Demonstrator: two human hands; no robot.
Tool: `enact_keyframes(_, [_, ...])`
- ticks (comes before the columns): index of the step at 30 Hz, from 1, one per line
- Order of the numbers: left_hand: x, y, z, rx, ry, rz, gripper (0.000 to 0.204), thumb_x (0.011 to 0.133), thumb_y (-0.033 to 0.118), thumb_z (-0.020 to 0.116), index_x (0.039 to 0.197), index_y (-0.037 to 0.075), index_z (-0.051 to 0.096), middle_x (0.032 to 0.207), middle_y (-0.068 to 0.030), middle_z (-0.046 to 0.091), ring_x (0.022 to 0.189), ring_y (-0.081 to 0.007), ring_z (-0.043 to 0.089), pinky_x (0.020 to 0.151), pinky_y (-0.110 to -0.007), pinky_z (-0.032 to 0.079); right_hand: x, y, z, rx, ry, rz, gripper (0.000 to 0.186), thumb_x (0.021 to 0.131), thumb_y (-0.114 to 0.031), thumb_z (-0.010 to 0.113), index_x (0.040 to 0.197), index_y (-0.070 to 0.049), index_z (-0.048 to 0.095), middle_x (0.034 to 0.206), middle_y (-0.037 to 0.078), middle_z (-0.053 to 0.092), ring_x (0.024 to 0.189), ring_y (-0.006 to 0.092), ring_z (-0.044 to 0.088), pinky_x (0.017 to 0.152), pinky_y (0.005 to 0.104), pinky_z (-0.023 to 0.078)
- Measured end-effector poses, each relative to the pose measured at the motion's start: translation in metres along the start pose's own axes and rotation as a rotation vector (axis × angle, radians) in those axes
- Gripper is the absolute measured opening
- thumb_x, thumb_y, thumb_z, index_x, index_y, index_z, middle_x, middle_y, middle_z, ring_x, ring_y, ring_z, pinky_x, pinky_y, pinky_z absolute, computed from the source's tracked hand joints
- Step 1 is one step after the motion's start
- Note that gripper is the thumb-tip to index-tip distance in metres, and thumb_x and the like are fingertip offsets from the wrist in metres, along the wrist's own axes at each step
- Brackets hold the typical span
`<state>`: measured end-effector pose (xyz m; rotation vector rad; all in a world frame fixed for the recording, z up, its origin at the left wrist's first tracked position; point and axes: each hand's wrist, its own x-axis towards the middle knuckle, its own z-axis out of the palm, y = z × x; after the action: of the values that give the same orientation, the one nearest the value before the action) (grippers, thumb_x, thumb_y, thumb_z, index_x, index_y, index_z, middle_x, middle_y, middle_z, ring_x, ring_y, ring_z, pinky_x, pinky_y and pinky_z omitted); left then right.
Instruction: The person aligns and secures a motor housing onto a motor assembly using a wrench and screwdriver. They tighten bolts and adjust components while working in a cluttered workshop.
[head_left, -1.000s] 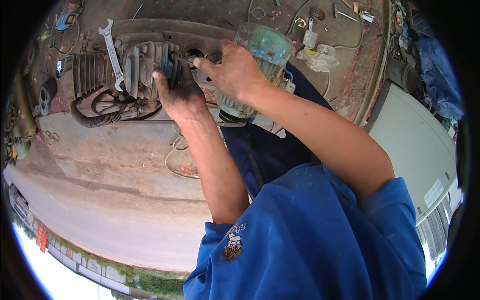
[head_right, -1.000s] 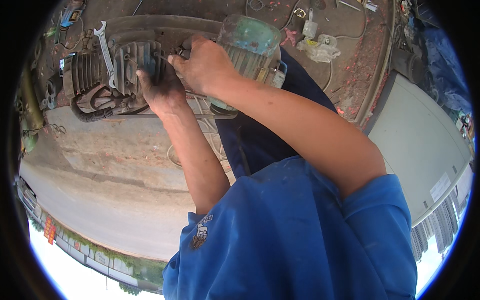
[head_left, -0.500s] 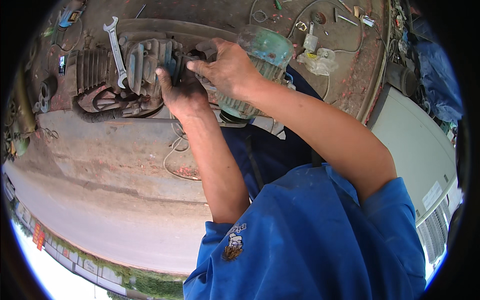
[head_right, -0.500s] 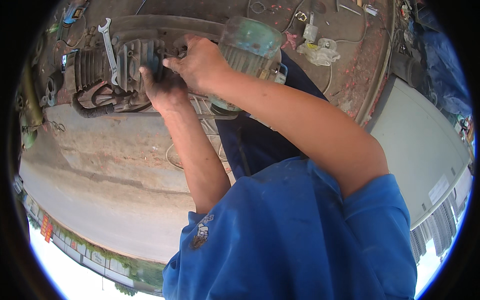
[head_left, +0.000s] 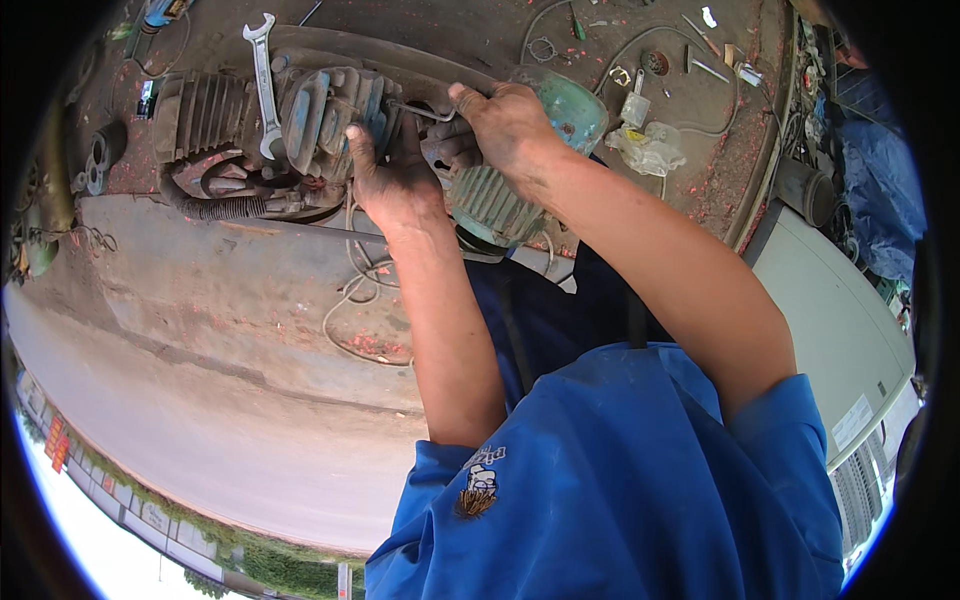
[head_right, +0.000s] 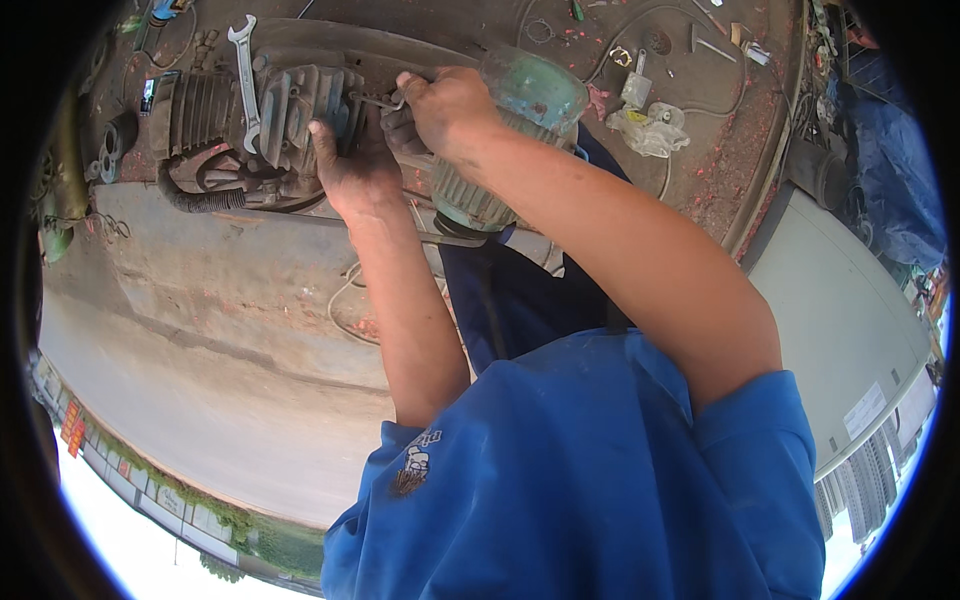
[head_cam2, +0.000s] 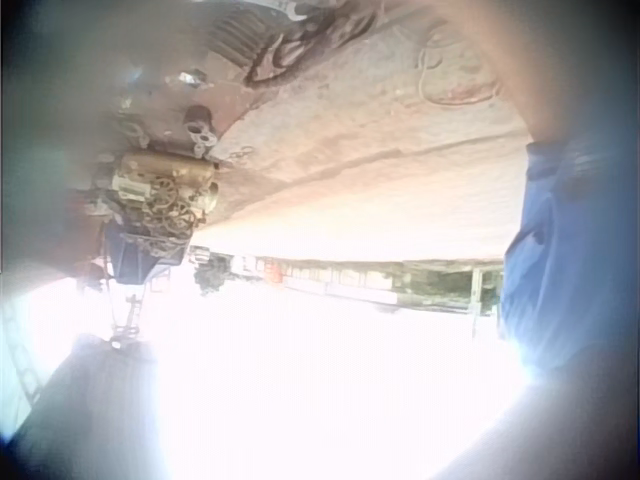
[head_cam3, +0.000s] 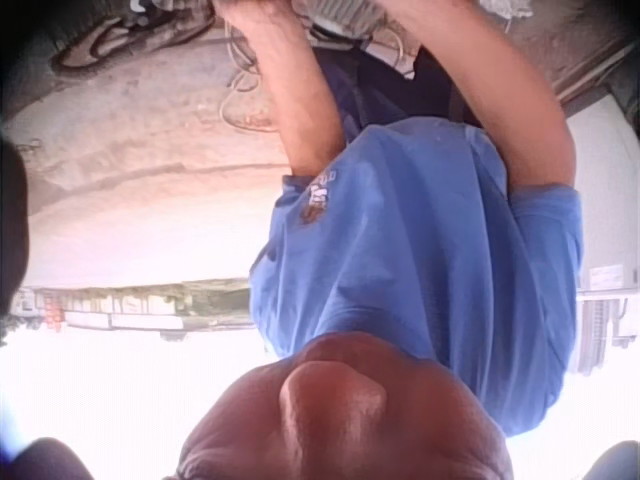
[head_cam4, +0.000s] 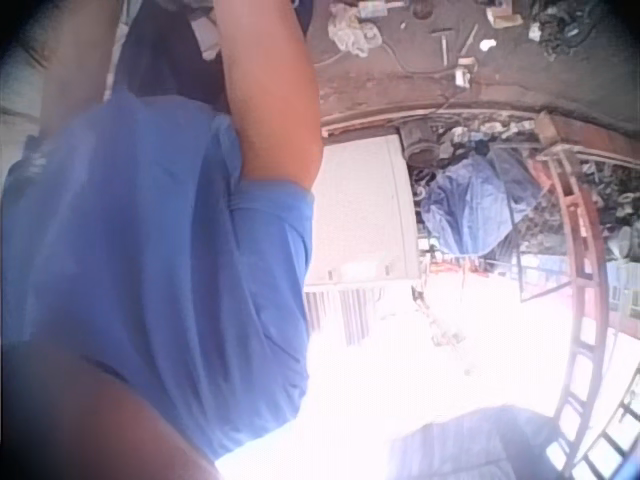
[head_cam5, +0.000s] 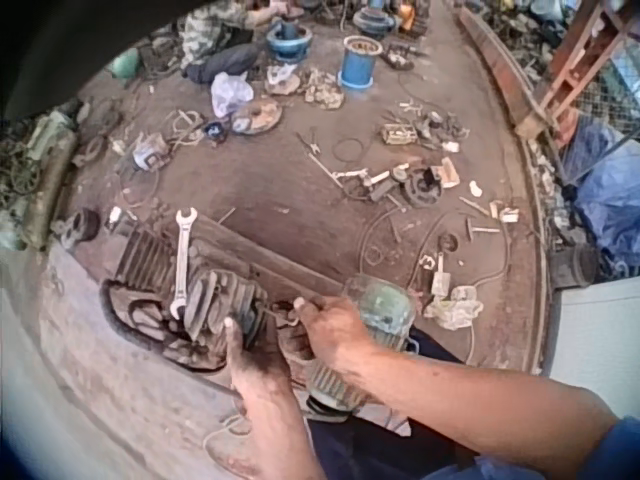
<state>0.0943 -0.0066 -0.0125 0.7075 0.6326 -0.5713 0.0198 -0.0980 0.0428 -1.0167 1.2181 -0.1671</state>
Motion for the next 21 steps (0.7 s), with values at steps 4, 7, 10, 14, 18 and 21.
enact_keyframes(4, [-0.002,0.004,0.002,-0.074,0.010,0.010,0.041,0.097,0.014,0.066,0.133,-0.001,0.052,0.124,-0.0178,0.061,0.111,-0.0327,0.063,0.094,-0.047,0.058,-0.013,-0.004,-0.013,-0.883,0.079,-0.572,0.033,0.092,-0.033,0.069,0.105,-0.002,0.069,0.089,0.015,0.070,0.090,0.0309,0.069,0.075,0.0431,0.056])
enact_keyframes(7, [0.003,0.003,-0.004,-0.091,0.022,-0.009,0.040,0.096,0.012,0.067,0.132,0.000,0.053,0.124,-0.0166,0.061,0.107,-0.0324,0.065,0.092,-0.047,0.059,-0.010,-0.003,-0.019,-1.296,-0.007,-1.026,0.032,0.086,-0.031,0.074,0.104,-0.006,0.067,0.102,0.012,0.069,0.106,0.0354,0.064,0.084,0.0467,0.055])
enact_keyframes(10, [0.004,0.003,-0.006,-0.097,0.000,0.001,0.040,0.095,0.011,0.069,0.131,-0.001,0.054,0.122,-0.0154,0.062,0.105,-0.0314,0.066,0.093,-0.048,0.058,0.005,0.004,-0.021,-1.335,-0.118,-1.109,0.025,0.088,-0.026,0.072,0.102,-0.006,0.065,0.089,0.012,0.069,0.087,0.0348,0.067,0.075,0.0443,0.056])
enact_keyframes(14, [0.012,0.000,-0.017,-0.045,0.018,-0.047,0.039,0.095,0.016,0.070,0.127,-0.001,0.056,0.115,-0.0159,0.064,0.096,-0.0302,0.066,0.079,-0.043,0.059,-0.002,0.003,0.003,-0.513,-0.140,-0.351,0.016,0.098,-0.017,0.061,0.098,-0.001,0.064,0.078,0.012,0.070,0.064,0.0275,0.066,0.059,0.0373,0.053])
enact_keyframes(18, [0.011,0.003,-0.020,0.111,0.021,-0.239,0.052,0.098,0.049,0.058,0.115,0.000,0.060,0.099,-0.0206,0.067,0.051,-0.0190,0.050,0.040,-0.029,0.028,-0.012,-0.010,0.014,0.019,-0.224,0.155,0.022,0.103,-0.014,0.050,0.106,0.006,0.059,0.085,0.016,0.072,0.066,0.0211,0.068,0.057,0.0324,0.053])
enact_keyframes(21, [0.003,0.001,-0.012,0.125,0.062,-0.156,0.051,0.100,0.049,0.056,0.114,0.000,0.060,0.089,-0.0186,0.068,0.042,-0.0147,0.038,0.035,-0.028,0.024,-0.009,-0.012,0.011,-0.002,-0.254,0.129,0.023,0.102,-0.012,0.048,0.110,0.008,0.057,0.084,0.016,0.071,0.066,0.0217,0.068,0.057,0.0321,0.053])
